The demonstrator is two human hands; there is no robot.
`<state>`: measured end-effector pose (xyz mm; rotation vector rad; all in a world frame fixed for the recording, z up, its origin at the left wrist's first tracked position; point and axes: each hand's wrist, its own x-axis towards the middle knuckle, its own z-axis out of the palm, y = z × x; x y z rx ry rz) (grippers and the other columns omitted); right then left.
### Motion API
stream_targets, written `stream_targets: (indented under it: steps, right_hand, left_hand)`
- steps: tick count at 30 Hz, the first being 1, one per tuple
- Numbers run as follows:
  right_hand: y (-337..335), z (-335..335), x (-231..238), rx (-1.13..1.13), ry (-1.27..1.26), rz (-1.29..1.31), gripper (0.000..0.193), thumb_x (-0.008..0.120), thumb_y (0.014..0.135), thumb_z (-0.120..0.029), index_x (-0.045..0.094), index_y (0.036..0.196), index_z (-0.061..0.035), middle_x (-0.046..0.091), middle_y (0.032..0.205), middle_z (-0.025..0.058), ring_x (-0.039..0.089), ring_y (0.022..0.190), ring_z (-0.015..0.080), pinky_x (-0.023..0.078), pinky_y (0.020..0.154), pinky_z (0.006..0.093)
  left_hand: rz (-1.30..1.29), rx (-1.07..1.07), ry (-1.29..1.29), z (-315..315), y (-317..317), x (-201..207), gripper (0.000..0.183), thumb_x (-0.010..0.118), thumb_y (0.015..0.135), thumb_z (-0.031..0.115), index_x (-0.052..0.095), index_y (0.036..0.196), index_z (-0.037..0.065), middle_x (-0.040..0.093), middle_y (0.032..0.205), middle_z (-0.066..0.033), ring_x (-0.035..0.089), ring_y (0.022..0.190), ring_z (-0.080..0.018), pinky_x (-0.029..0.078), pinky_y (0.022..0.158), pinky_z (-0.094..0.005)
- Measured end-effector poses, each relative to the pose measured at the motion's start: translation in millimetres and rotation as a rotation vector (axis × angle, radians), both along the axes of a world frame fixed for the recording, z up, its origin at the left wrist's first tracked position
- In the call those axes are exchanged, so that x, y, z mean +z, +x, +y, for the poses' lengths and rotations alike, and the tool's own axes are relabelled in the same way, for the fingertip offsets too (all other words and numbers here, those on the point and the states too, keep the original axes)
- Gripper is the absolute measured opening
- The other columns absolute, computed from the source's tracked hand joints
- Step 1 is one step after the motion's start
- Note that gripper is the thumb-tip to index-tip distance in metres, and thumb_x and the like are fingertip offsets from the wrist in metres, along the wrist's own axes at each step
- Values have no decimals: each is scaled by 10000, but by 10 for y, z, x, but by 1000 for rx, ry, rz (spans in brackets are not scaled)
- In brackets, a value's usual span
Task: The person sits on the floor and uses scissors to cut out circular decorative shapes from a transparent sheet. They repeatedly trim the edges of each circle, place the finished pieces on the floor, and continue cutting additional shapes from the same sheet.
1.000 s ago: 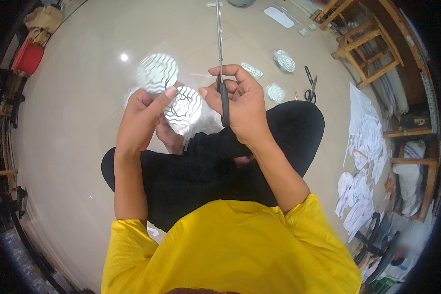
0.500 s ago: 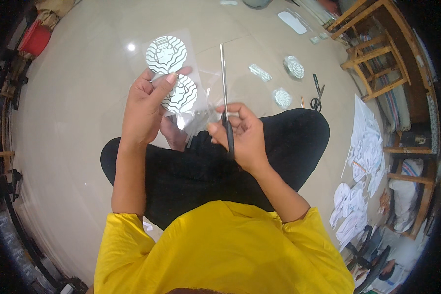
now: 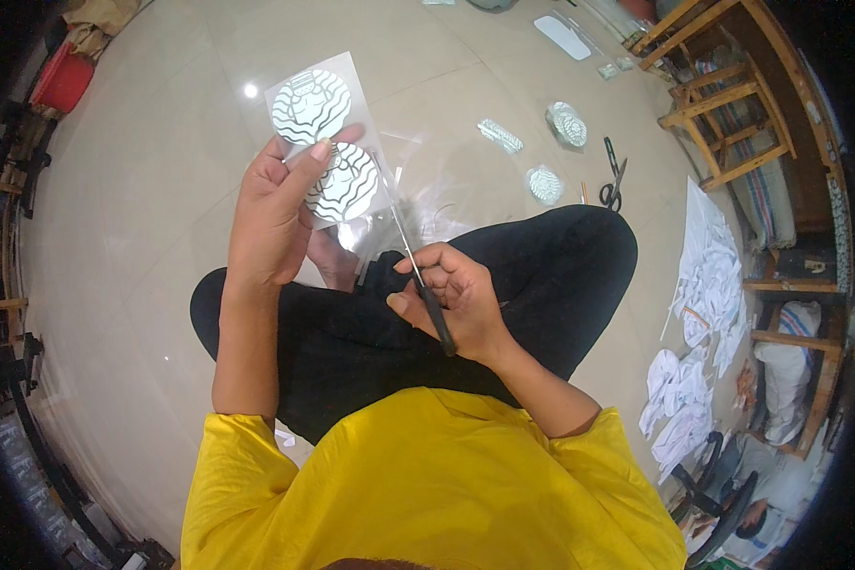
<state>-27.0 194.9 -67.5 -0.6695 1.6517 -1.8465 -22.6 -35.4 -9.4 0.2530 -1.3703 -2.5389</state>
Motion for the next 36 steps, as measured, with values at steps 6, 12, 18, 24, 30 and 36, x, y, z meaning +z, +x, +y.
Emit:
stream_targets:
  steps: [6,12,18,24,30,36]
  right_hand:
    - [9,-22,18,-11,3,24,286,723,895,6,578,1141,1,624,751,7,562,599,39,449,583,172]
    - [26,-33,20,-41,-22,2,307,787,879,-48,612,1130,-18,635,703,-7,573,594,17,383,582,166]
    - [23,-39,42,-43,-14,19,306,788,878,-51,614,1128,-20,629,698,-10,567,589,19,385,582,166]
    - [29,-28,48,-44,-6,8,305,787,879,-52,615,1130,-23,634,701,-9,573,596,20,393,582,167]
    - [33,-37,60,-52,-17,13,305,789,876,-49,616,1126,-23,637,698,-6,581,596,24,395,580,166]
    - [24,-47,99,-36,30,91,262,717,890,34,589,1116,-6,594,696,-20,532,555,23,408,541,166]
  left_hand:
    - [-16,-26,-15,-23,38,14,384,610,1007,87,495,1343,-60,670,1269,-229,705,1025,-184,584,875,-301]
    - [-12,-29,-33,-16,60,41,393,606,1008,86,504,1365,-44,658,1290,-229,696,1054,-192,576,921,-321]
    - [-3,-32,-44,-24,62,33,389,605,1010,88,502,1361,-44,658,1289,-230,696,1057,-192,577,920,-318]
    - [6,-29,-35,-8,66,50,402,603,1012,94,486,1370,-48,653,1291,-234,695,1078,-208,584,921,-323]
    - [14,-34,-34,-9,68,50,416,605,1012,97,481,1382,-45,657,1288,-230,699,1068,-208,586,916,-323]
    - [9,-31,-52,-11,74,58,430,608,1011,98,480,1399,-37,661,1285,-227,703,1056,-202,589,908,-321]
